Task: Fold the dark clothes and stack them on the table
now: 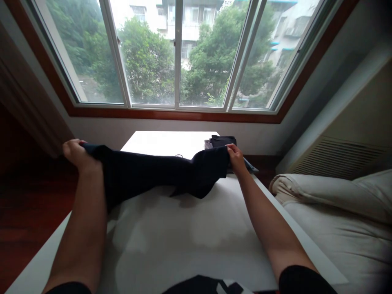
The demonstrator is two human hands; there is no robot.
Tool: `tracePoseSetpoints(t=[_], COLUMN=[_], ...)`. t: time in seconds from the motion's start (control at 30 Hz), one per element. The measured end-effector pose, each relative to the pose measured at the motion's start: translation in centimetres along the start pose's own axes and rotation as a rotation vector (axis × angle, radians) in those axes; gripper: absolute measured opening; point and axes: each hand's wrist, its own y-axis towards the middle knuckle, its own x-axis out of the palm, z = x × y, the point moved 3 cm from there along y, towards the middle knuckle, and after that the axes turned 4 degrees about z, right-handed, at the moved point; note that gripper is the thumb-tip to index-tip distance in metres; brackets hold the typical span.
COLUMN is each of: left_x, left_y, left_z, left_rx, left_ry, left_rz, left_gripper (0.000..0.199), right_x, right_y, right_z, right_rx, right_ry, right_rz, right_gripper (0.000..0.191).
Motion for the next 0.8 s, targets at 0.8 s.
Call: tracePoseSetpoints(t=[0.8], left_x=[6.8], left_y=[-15.7], left_z=[-13.4], left_rx=[0.350], left_ry=[0.760], left_rz=[-1.544], left_gripper=[0.046], right_x=[10.4], right_y=[-10.0], right_z=[1.1], right_rx=[-0.064], right_ry=[-0.942], right_rz=[-0.981], right_gripper=[0.038])
